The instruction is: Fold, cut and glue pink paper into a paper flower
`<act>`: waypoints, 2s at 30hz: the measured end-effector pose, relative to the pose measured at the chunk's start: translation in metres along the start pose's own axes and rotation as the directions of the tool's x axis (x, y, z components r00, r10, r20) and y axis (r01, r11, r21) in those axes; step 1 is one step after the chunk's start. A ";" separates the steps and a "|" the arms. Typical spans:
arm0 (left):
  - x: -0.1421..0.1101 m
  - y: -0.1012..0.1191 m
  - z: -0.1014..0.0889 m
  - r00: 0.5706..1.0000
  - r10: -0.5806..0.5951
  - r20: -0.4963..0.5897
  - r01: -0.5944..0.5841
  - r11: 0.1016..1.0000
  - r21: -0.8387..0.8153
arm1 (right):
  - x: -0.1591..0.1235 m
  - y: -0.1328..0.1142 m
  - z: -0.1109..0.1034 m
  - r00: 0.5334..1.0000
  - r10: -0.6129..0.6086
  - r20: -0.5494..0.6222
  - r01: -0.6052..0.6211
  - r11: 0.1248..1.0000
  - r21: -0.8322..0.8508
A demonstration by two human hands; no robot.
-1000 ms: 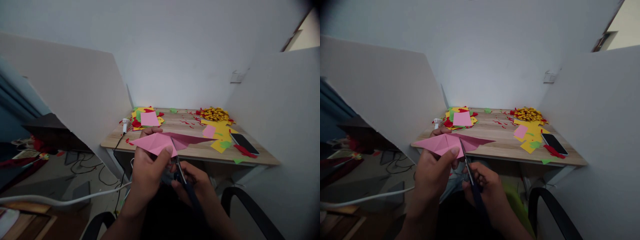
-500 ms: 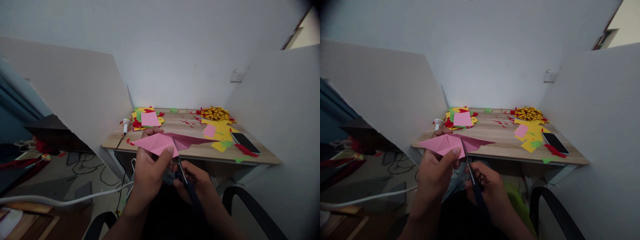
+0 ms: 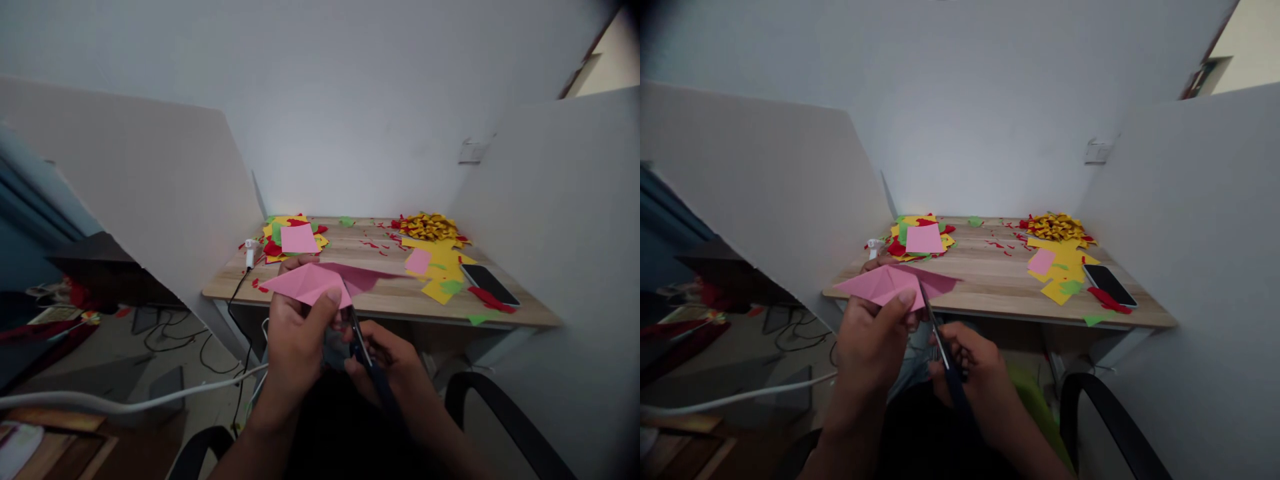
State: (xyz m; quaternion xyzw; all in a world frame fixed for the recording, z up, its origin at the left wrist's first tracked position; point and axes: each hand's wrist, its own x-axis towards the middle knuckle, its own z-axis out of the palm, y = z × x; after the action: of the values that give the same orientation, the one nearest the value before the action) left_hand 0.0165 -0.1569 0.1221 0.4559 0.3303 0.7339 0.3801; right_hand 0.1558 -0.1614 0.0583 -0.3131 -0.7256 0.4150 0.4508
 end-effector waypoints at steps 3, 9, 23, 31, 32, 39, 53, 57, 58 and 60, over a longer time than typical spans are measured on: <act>0.009 0.003 -0.001 0.996 0.046 -0.080 -0.055 0.992 -0.115 | 0.001 0.017 -0.010 0.997 0.076 0.028 -0.072 0.988 -0.138; 0.022 -0.007 -0.009 0.994 -0.027 -0.105 0.001 0.971 -0.239 | 0.054 0.097 -0.070 0.926 0.323 -0.196 -0.377 0.752 -0.540; 0.038 -0.040 -0.012 0.989 -0.069 -0.127 0.052 0.990 -0.131 | 0.093 0.153 -0.113 0.850 0.411 -0.330 -0.474 0.869 -0.138; 0.030 -0.036 -0.014 0.984 -0.009 -0.175 -0.009 0.995 -0.103 | 0.028 0.097 -0.032 0.942 0.331 -0.050 -0.257 0.810 0.527; 0.029 -0.034 -0.013 0.983 -0.012 -0.184 -0.009 0.994 -0.113 | 0.023 0.093 -0.022 0.945 0.327 -0.017 -0.261 0.782 0.565; 0.019 -0.014 -0.003 0.985 -0.012 -0.172 -0.027 0.975 -0.221 | -0.002 0.055 0.019 0.932 0.345 0.109 -0.360 0.850 0.386; 0.013 -0.008 -0.001 0.985 0.073 -0.155 -0.096 0.984 -0.148 | -0.005 0.002 0.016 0.978 0.115 0.176 -0.179 0.896 0.407; 0.009 -0.004 -0.002 0.988 0.084 -0.131 -0.099 0.988 -0.116 | -0.006 0.024 0.021 0.977 0.106 0.184 -0.186 0.842 0.506; 0.008 -0.002 -0.002 0.989 0.085 -0.118 -0.099 0.989 -0.114 | -0.006 0.027 0.021 0.976 0.100 0.195 -0.190 0.831 0.522; 0.006 0.000 -0.003 0.993 0.082 -0.090 -0.093 0.989 -0.119 | -0.005 0.026 0.021 0.972 0.093 0.214 -0.196 0.825 0.530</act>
State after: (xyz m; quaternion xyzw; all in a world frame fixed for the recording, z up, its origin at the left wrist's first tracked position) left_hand 0.0117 -0.1523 0.1235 0.4140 0.2802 0.7875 0.3604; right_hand 0.1410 -0.1606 0.0279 -0.1868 -0.5880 0.6645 0.4216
